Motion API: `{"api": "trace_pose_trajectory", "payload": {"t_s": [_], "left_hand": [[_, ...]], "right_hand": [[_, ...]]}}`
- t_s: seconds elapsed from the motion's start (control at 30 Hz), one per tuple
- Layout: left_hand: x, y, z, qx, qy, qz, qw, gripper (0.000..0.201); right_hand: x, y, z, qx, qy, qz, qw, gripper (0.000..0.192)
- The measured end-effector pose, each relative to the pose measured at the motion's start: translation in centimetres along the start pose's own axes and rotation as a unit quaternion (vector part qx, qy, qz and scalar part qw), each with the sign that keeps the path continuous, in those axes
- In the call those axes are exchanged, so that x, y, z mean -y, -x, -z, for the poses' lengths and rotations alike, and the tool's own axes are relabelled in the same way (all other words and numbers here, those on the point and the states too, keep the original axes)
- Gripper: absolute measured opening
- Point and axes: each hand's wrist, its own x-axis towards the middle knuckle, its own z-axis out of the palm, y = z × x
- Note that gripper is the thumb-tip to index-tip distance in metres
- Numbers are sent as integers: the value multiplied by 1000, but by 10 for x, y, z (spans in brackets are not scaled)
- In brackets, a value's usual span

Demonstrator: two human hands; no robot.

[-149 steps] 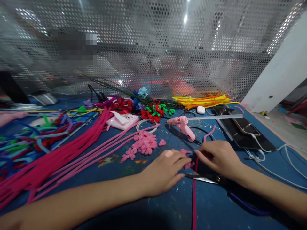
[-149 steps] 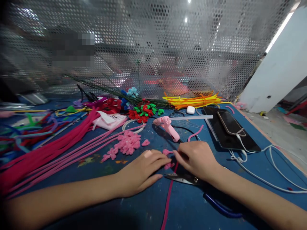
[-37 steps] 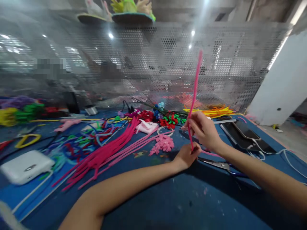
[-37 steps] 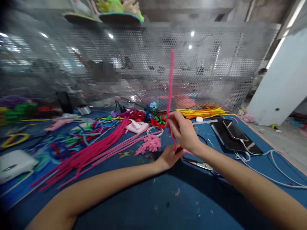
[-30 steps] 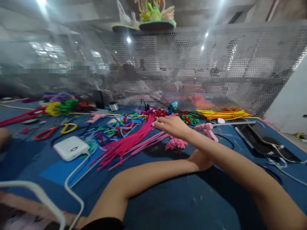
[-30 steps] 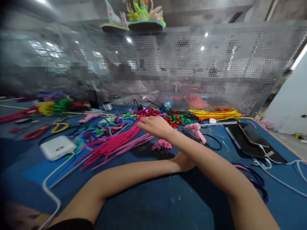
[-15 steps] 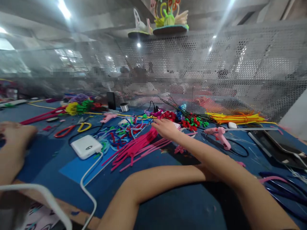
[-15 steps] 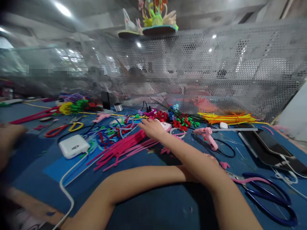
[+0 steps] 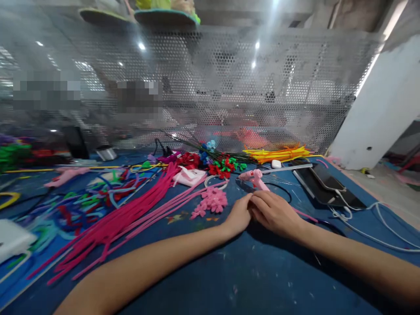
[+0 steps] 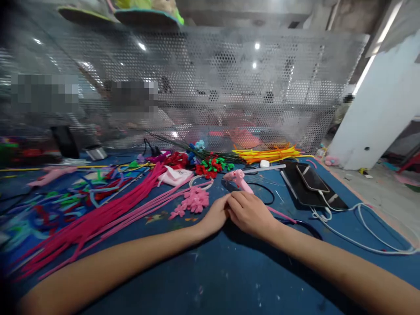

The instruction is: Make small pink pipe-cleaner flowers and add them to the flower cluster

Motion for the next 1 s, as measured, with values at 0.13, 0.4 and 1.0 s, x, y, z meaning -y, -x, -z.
{"api": "trace_pose_trajectory", "payload": {"t_s": [0.13,0.4,1.0], "left_hand": [[-1,2,4,-19,47,31,998,21],[-11,2,4,-44,95,83,991,24],[-17,17,15,114,63,5,991,33]], "right_hand": [[-21,19,-3,56,-31,-1,998,25],[-42,18,-10,-5,-52,22,998,18],[-43,30,-12,-67,-64,-34,995,21]]}}
